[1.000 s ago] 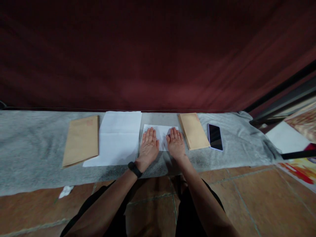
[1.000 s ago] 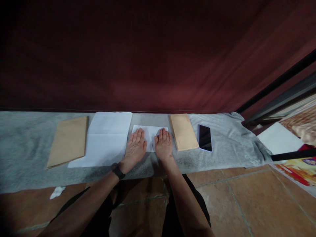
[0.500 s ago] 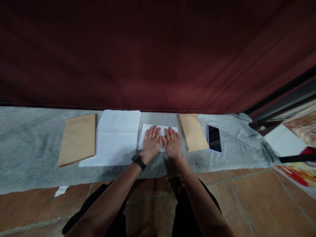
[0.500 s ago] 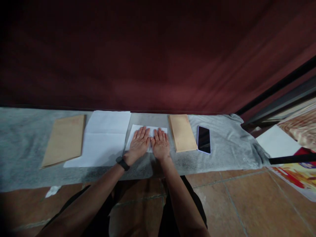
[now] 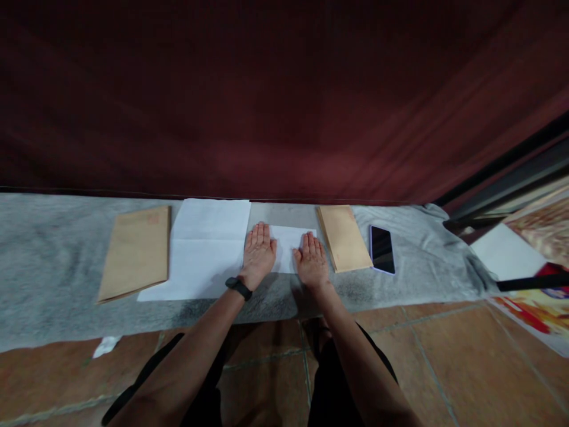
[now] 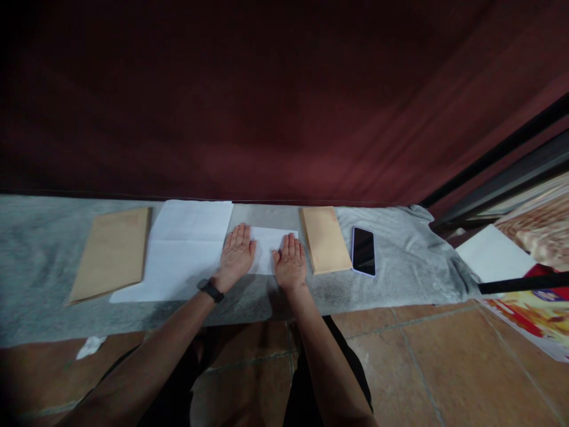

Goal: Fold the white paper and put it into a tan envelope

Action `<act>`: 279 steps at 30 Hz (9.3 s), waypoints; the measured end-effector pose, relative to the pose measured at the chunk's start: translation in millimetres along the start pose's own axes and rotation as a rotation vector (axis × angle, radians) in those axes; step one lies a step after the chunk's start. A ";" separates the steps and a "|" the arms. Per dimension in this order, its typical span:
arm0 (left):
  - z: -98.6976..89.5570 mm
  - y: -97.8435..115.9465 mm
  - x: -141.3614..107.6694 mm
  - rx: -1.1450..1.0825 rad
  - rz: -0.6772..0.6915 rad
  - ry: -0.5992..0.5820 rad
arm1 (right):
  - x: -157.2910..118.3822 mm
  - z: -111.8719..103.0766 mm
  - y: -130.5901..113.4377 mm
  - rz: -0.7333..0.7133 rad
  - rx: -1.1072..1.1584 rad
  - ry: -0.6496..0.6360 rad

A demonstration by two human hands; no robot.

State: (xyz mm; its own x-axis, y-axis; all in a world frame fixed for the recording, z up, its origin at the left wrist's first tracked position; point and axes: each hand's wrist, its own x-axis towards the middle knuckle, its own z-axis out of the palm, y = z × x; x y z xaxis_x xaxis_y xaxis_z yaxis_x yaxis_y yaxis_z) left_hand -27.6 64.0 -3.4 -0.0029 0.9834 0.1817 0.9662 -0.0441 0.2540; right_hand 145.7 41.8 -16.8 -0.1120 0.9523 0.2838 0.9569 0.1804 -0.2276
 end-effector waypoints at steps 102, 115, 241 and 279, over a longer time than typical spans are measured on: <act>-19.3 2.0 -78.3 0.009 0.217 -0.086 | -56.2 -22.2 -0.6 -0.183 -0.016 -0.051; -21.0 16.2 -40.4 -0.027 0.201 -0.056 | -16.4 -29.1 -6.2 -0.042 0.042 -0.113; -18.4 11.6 -49.4 0.020 0.158 -0.170 | -14.2 -16.8 14.6 -0.077 -0.029 -0.083; -28.0 16.3 -47.8 0.039 0.203 -0.153 | -18.4 -37.9 7.1 -0.153 0.217 -0.127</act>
State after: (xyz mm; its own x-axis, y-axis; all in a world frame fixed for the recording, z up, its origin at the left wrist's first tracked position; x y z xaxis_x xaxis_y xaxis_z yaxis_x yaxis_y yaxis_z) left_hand -19.0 11.3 18.7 0.2282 0.9704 0.0789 0.9522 -0.2393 0.1899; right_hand 164.8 16.2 11.7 -0.2963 0.9308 0.2143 0.8481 0.3596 -0.3891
